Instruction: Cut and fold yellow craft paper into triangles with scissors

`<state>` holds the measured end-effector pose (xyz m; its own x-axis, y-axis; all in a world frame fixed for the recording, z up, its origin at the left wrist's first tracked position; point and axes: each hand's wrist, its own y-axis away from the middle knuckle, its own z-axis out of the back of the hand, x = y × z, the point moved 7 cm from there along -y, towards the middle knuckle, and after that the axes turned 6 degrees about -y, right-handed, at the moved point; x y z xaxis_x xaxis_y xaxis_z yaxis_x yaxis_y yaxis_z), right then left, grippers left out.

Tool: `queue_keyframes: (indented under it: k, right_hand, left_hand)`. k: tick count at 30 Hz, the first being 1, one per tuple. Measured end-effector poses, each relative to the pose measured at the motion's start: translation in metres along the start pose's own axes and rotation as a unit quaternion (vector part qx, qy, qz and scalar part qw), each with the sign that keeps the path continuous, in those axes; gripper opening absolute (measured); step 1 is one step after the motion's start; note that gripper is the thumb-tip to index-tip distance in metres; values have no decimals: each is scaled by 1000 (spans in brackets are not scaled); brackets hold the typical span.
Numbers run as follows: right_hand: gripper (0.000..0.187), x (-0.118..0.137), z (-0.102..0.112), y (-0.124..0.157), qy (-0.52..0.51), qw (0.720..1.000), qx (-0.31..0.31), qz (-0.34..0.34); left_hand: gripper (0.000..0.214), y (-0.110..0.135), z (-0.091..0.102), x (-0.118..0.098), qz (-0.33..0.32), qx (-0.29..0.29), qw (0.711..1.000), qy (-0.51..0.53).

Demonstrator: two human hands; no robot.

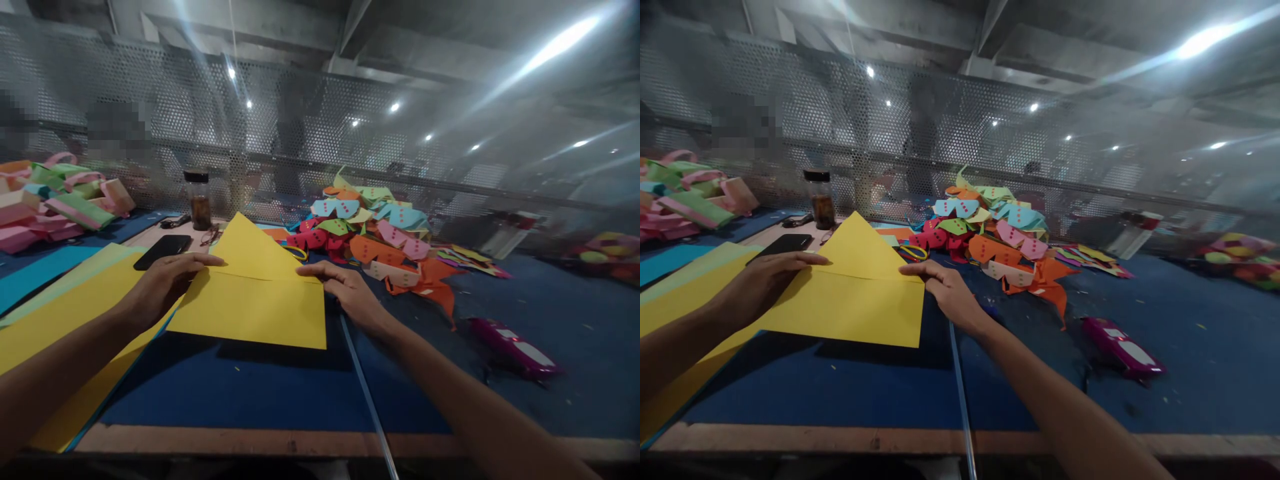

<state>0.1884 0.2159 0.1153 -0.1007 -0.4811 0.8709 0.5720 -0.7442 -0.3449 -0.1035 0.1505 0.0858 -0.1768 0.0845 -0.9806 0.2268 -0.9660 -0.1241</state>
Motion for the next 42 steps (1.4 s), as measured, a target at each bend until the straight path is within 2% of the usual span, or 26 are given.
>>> queue_keyframes:
  k: [3, 6, 12, 17, 18, 20, 25, 27, 30, 32, 34, 37, 39, 42]
  right_hand:
    - [45, 3, 1, 0, 16, 1000, 0, 21]
    - [33, 9, 1, 0, 26, 998, 4, 49]
    - [22, 21, 3, 1, 40, 994, -26, 99]
    - [16, 47, 1, -3, 58, 985, -39, 156]
    - [16, 56, -1, -4, 70, 981, -40, 175]
    - [16, 75, -7, -6, 102, 969, -39, 222]
    - [20, 125, -32, -13, 192, 928, -1, 320]
    - [19, 139, -46, -17, 220, 917, 37, 331]
    - [19, 156, -65, -23, 235, 907, 81, 341]
    - [18, 162, -74, -26, 235, 901, 100, 352]
    - [18, 165, -80, -28, 233, 894, 112, 366]
    - [20, 164, -84, -29, 224, 891, 117, 378]
    - [26, 161, -81, -30, 209, 896, 110, 376]
    - [36, 149, -66, -31, 188, 917, 58, 347]
  left_hand:
    - [23, 0, 3, -7, -58, -5, 998, -40]
    - [19, 1, 5, -15, -100, -20, 992, -75]
    - [32, 0, 3, -15, -61, -29, 997, -43]
    - [52, -1, -8, 7, 70, 32, 997, -27]
    - [55, -2, -10, 9, 69, 36, 996, -40]
    - [58, -4, -9, 6, 19, 27, 995, -95]
    - [54, -2, -5, -28, -179, -32, 963, -200]
    - [49, 6, -4, -52, -235, -43, 947, -215]
    - [42, 24, -5, -93, -291, -43, 939, -180]
    - [47, 34, -7, -115, -308, -40, 936, -163]
    - [48, 39, -14, -128, -315, 4, 938, -146]
    - [32, 37, -22, -130, -312, 57, 939, -130]
    - [17, 32, -23, -127, -301, 56, 944, -120]
    - [10, 27, -18, -127, -278, 26, 956, -86]
